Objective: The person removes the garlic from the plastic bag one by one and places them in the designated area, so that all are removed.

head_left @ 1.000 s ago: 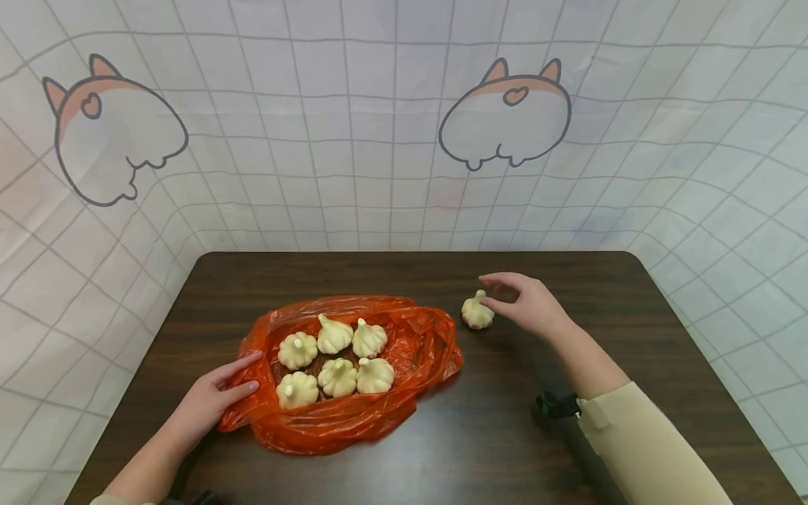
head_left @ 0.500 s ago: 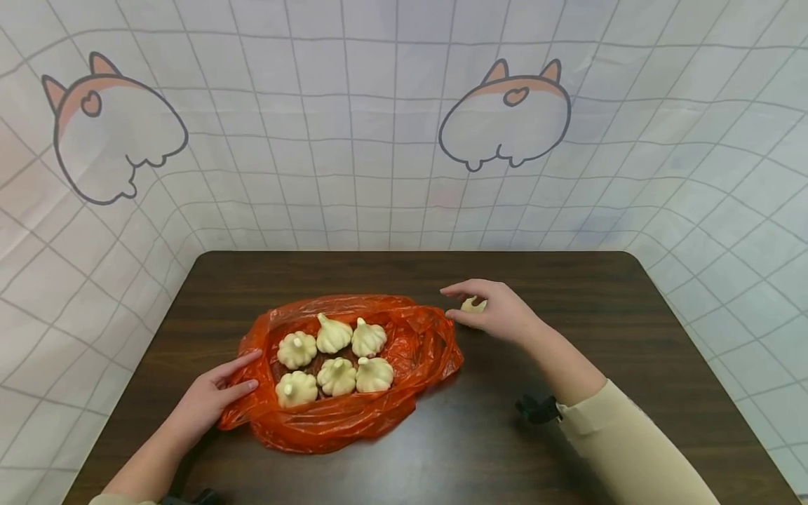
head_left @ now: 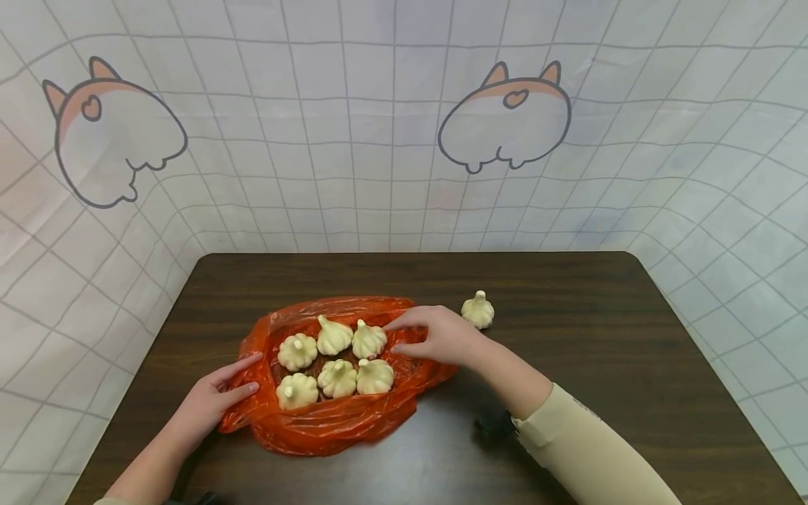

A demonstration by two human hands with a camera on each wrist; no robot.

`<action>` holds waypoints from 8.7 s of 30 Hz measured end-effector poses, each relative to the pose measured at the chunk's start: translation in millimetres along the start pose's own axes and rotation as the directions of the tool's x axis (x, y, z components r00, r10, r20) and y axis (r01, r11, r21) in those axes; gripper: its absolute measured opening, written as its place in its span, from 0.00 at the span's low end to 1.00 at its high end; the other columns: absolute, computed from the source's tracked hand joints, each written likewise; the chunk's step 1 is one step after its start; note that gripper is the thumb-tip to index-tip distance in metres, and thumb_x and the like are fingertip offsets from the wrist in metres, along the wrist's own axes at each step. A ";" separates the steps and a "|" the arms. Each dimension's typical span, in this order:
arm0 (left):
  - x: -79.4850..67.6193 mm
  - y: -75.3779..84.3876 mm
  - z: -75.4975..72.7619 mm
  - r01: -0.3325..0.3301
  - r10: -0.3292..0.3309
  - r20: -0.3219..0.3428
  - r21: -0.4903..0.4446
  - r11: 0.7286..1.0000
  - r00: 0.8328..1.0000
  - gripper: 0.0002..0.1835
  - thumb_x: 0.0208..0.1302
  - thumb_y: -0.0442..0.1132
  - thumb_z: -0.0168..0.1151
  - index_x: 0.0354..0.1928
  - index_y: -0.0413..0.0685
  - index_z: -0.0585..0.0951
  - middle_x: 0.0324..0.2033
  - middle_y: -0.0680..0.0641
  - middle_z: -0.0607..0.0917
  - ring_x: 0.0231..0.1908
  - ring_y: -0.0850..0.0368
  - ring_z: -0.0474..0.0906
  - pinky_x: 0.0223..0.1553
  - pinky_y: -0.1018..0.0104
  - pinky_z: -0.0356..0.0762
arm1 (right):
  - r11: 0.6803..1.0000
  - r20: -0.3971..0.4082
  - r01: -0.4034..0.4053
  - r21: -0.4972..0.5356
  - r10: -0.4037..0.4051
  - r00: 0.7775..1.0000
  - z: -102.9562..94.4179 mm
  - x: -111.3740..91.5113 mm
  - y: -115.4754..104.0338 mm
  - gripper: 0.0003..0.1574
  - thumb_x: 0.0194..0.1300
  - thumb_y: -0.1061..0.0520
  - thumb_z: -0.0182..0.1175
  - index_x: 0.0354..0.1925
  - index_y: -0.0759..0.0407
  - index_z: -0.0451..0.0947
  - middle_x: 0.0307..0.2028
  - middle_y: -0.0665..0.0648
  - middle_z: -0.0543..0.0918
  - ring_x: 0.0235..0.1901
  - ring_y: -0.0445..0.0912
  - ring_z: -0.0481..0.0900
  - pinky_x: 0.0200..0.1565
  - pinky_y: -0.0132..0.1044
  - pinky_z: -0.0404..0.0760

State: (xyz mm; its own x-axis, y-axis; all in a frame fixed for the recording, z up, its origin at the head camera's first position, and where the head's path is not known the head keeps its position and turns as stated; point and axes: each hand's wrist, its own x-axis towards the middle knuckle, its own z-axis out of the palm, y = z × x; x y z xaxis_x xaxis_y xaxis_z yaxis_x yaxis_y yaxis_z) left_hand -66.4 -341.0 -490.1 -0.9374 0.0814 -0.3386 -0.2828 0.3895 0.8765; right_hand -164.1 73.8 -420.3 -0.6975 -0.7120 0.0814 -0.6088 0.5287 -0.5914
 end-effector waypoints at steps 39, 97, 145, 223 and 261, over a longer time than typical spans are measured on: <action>-0.6 2.4 1.6 -0.014 0.014 -0.010 0.019 1.000 1.000 0.36 0.67 0.53 0.63 0.73 0.51 0.67 0.71 0.35 0.63 0.62 0.53 0.70 0.48 0.70 0.79 | 0.996 0.109 -0.068 -0.062 0.075 0.991 36.0 9.9 -21.2 0.16 0.69 0.42 0.62 0.52 0.40 0.85 0.48 0.40 0.85 0.50 0.37 0.80 0.52 0.35 0.78; 0.9 -1.2 2.1 -0.018 0.018 0.000 -0.030 0.999 1.000 0.36 0.68 0.52 0.63 0.74 0.51 0.66 0.71 0.34 0.62 0.52 0.69 0.75 0.47 0.67 0.80 | 0.899 -0.338 -0.410 0.154 0.437 0.834 -97.5 -120.8 94.0 0.23 0.71 0.46 0.61 0.57 0.58 0.81 0.52 0.62 0.83 0.46 0.55 0.84 0.44 0.48 0.83; -2.4 4.3 3.6 0.001 -0.001 -0.009 0.006 1.000 1.000 0.36 0.68 0.52 0.63 0.74 0.51 0.66 0.72 0.35 0.61 0.56 0.62 0.73 0.47 0.69 0.79 | 0.878 -0.154 -0.439 0.189 0.468 0.870 -67.4 -107.2 152.8 0.32 0.71 0.48 0.61 0.69 0.57 0.70 0.65 0.64 0.73 0.59 0.61 0.75 0.54 0.57 0.77; -1.0 2.6 3.5 -0.005 0.006 -0.009 0.010 1.000 1.000 0.36 0.68 0.54 0.63 0.74 0.52 0.66 0.72 0.35 0.61 0.65 0.40 0.65 0.47 0.69 0.79 | 0.986 0.022 -0.156 0.059 0.155 0.988 -35.9 24.9 0.7 0.26 0.64 0.43 0.68 0.60 0.42 0.81 0.55 0.47 0.83 0.53 0.45 0.79 0.53 0.43 0.78; -1.4 5.7 4.2 -0.011 0.012 -0.018 0.049 0.999 1.000 0.36 0.67 0.54 0.63 0.74 0.51 0.66 0.72 0.35 0.62 0.64 0.45 0.67 0.46 0.71 0.78 | 0.952 0.079 -0.273 -0.135 0.285 0.955 33.7 60.1 -19.6 0.21 0.69 0.40 0.61 0.57 0.43 0.83 0.49 0.44 0.85 0.45 0.41 0.81 0.45 0.36 0.79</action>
State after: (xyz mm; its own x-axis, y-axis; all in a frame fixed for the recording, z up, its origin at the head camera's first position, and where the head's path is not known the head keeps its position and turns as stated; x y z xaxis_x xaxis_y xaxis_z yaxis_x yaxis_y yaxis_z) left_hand -65.8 -335.0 -486.1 -0.9441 0.0698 -0.3221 -0.2623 0.4328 0.8625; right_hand -181.4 5.1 -430.9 -0.8100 -0.5658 -0.1542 -0.4403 0.7604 -0.4774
